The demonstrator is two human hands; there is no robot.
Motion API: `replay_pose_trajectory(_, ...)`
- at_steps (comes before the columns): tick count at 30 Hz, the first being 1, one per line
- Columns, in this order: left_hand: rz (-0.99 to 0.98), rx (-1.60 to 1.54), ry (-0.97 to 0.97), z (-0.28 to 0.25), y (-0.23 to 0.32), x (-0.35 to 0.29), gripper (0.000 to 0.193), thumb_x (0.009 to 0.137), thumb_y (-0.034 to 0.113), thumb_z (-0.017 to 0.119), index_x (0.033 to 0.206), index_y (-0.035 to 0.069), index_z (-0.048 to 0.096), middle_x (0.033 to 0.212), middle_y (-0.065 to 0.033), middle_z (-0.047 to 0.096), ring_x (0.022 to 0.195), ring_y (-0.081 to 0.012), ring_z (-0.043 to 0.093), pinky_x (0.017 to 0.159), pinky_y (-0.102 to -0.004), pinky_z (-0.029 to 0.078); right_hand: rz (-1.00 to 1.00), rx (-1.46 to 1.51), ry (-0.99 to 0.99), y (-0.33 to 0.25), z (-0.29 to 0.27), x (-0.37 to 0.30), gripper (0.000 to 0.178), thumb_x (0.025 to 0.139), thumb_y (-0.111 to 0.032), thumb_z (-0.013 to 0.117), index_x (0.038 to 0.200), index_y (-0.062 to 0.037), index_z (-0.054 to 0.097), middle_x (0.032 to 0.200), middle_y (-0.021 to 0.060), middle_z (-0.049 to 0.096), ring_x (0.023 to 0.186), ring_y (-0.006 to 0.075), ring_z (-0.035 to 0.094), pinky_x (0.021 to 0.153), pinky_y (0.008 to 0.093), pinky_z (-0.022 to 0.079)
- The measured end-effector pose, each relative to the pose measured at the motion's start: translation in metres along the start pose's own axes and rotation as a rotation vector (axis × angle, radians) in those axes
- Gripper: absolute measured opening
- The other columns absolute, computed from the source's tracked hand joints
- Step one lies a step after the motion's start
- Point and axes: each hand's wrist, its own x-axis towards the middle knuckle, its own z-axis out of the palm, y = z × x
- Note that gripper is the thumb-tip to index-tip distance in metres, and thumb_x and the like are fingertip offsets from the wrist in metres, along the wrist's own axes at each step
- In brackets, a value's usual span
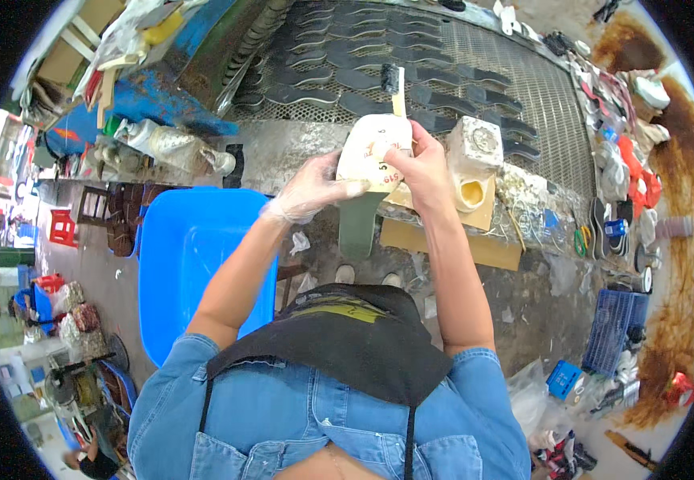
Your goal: The recorder is using a brush to apply a yellow adhesive to the underside of shoe insoles and then placing them on a drying rack.
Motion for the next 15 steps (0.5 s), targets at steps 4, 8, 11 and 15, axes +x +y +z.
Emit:
replay_pose_trajectory(4,0.176,0.257,0.169,0.004,-0.009,0.010,0.050,0.076,0.035,0.067,0.109,-0.002,0.063,0.094,-0.0178,0.070,0.088,-0.0297,0.068,0.081,-0.0376,0.051,-0.078,-0.342,0.255,0.001,-0.042,0.001,0.036,0.085,-0.011,0.068,0.120,-0.0045,0.063,0.091,0.0014,0.065,0.066,0.0060,0.053,0.054,0.0222,0.041)
replay_pose_trajectory(8,0.182,0.429,0.214,0.007,-0.006,-0.001,0.050,0.076,0.034,0.066,0.111,-0.002,0.062,0.094,-0.0230,0.068,0.088,-0.0376,0.066,0.078,-0.0411,0.051,-0.203,-0.638,0.167,-0.022,-0.029,-0.033,0.023,0.082,-0.009,0.068,0.104,-0.0038,0.071,0.081,0.0010,0.066,0.062,0.0078,0.055,0.053,0.0249,0.042)
replay_pose_trajectory(11,0.188,0.481,0.226,0.013,-0.009,-0.003,0.049,0.075,0.030,0.065,0.113,0.000,0.061,0.094,-0.0247,0.066,0.088,-0.0406,0.064,0.078,-0.0425,0.051,-0.523,-0.955,0.113,-0.044,-0.008,-0.039,0.034,0.081,-0.006,0.069,0.115,-0.0049,0.068,0.080,0.0047,0.064,0.065,0.0115,0.056,0.058,0.0249,0.043)
replay_pose_trajectory(15,0.229,0.538,0.275,0.017,-0.011,-0.011,0.046,0.077,0.028,0.065,0.115,0.001,0.061,0.089,-0.0232,0.067,0.084,-0.0410,0.064,0.075,-0.0436,0.051,-0.642,-1.090,-0.009,-0.067,0.018,-0.048,0.026,0.077,-0.004,0.068,0.103,-0.0022,0.070,0.080,0.0087,0.063,0.062,0.0171,0.058,0.058,0.0299,0.046)
